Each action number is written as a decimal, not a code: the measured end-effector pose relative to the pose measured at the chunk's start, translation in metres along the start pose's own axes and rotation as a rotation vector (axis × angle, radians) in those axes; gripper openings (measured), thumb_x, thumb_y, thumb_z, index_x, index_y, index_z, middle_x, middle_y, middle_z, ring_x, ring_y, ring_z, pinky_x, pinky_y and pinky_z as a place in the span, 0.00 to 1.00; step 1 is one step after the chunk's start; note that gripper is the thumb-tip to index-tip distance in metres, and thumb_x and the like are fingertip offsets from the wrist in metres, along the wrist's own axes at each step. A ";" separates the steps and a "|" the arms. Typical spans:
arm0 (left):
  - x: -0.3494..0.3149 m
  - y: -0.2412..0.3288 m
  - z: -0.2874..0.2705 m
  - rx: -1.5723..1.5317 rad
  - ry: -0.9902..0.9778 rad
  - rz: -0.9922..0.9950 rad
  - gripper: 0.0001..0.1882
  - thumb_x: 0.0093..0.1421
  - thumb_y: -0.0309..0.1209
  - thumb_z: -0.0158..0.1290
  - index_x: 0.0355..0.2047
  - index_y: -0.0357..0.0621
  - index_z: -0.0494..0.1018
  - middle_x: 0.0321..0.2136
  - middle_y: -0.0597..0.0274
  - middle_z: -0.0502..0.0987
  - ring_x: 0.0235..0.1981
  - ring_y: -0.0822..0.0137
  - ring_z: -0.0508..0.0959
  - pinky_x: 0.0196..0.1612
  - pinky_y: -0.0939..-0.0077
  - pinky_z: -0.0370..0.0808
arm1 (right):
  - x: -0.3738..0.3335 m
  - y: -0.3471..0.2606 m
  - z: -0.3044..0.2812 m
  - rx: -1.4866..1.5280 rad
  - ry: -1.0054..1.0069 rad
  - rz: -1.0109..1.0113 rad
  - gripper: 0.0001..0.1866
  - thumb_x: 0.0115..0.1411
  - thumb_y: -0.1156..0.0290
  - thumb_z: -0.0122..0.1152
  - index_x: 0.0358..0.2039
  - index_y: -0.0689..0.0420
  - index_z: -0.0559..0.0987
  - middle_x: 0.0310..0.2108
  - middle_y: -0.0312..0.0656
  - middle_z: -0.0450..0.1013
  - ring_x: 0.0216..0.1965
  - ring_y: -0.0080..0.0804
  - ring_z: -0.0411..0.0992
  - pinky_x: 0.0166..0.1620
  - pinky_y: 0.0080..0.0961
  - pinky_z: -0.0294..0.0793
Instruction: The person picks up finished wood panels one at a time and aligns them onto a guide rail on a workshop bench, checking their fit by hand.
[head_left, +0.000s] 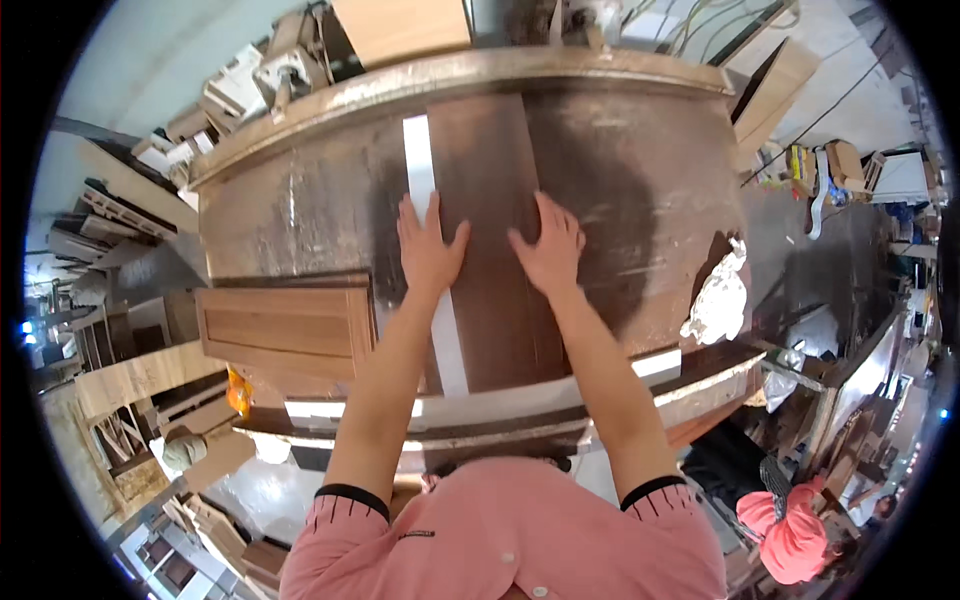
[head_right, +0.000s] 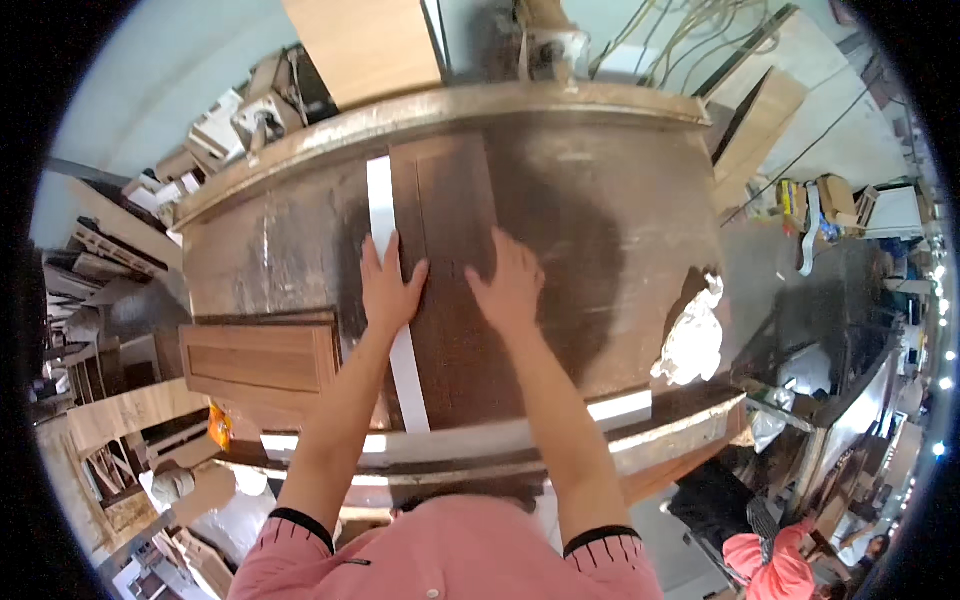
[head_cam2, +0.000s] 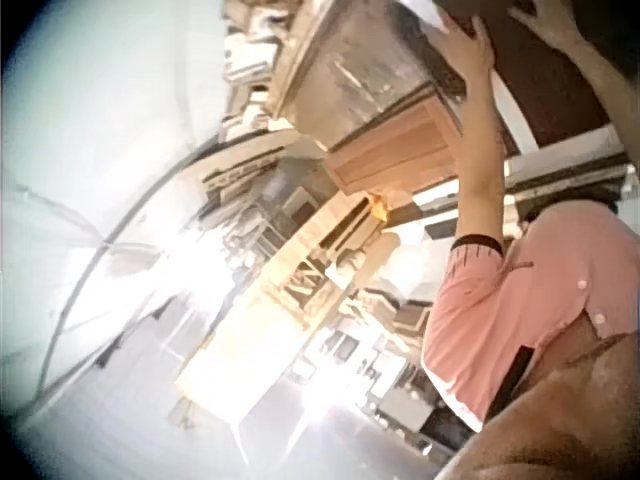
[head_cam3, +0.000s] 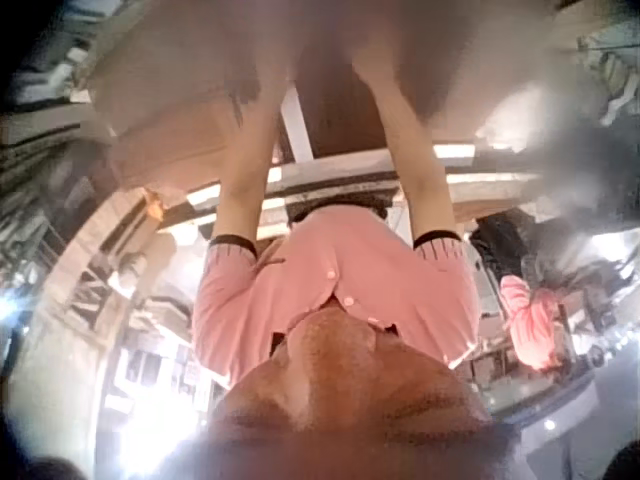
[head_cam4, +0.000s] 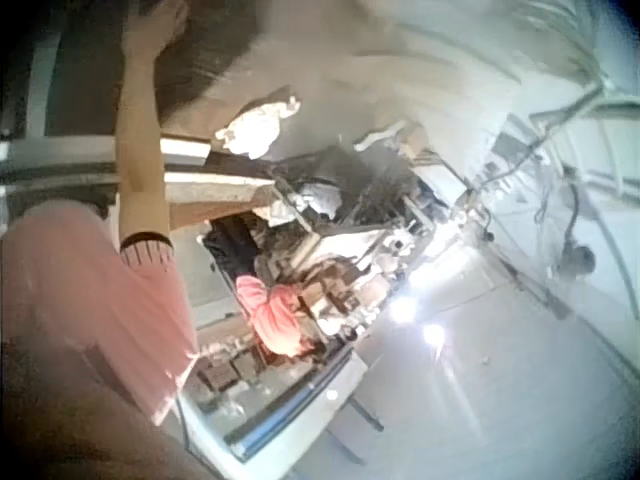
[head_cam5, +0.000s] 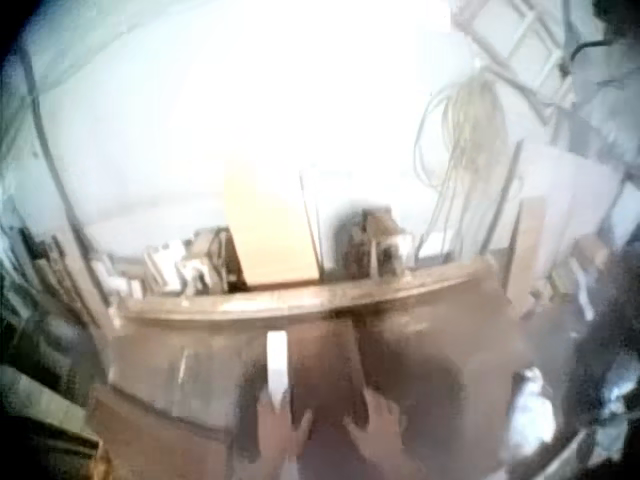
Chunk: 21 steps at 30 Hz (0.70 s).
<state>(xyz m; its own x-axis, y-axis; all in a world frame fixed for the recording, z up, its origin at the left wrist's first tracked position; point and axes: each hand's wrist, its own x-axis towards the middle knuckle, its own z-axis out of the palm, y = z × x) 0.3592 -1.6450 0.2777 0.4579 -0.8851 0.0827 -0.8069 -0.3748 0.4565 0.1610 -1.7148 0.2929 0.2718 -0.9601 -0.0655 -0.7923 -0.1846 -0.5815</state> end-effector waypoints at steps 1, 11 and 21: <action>-0.013 -0.003 -0.005 -0.016 -0.009 0.031 0.39 0.64 0.50 0.56 0.71 0.49 0.60 0.71 0.32 0.52 0.72 0.36 0.54 0.73 0.46 0.53 | -0.021 0.001 -0.008 0.020 0.022 0.056 0.46 0.56 0.50 0.71 0.72 0.49 0.61 0.69 0.49 0.61 0.70 0.53 0.56 0.69 0.59 0.51; -0.177 0.000 -0.045 -0.067 -0.139 0.020 0.40 0.63 0.45 0.59 0.71 0.48 0.60 0.71 0.38 0.55 0.73 0.39 0.54 0.73 0.45 0.53 | -0.127 0.015 -0.023 -0.031 0.084 0.113 0.43 0.54 0.49 0.73 0.65 0.56 0.68 0.72 0.45 0.57 0.75 0.48 0.46 0.75 0.57 0.38; -0.123 0.001 -0.089 -0.591 -0.379 -0.172 0.33 0.70 0.53 0.49 0.65 0.43 0.69 0.64 0.41 0.69 0.69 0.44 0.63 0.72 0.58 0.58 | -0.135 -0.077 -0.137 0.615 -0.185 -0.070 0.30 0.62 0.75 0.68 0.65 0.55 0.70 0.49 0.45 0.81 0.44 0.25 0.78 0.48 0.26 0.79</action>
<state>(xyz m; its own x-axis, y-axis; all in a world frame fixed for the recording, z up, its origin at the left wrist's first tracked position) 0.3353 -1.5123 0.3467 0.3130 -0.9020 -0.2972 -0.3496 -0.4004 0.8470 0.1103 -1.5995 0.4579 0.4447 -0.8880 -0.1172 -0.3261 -0.0387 -0.9445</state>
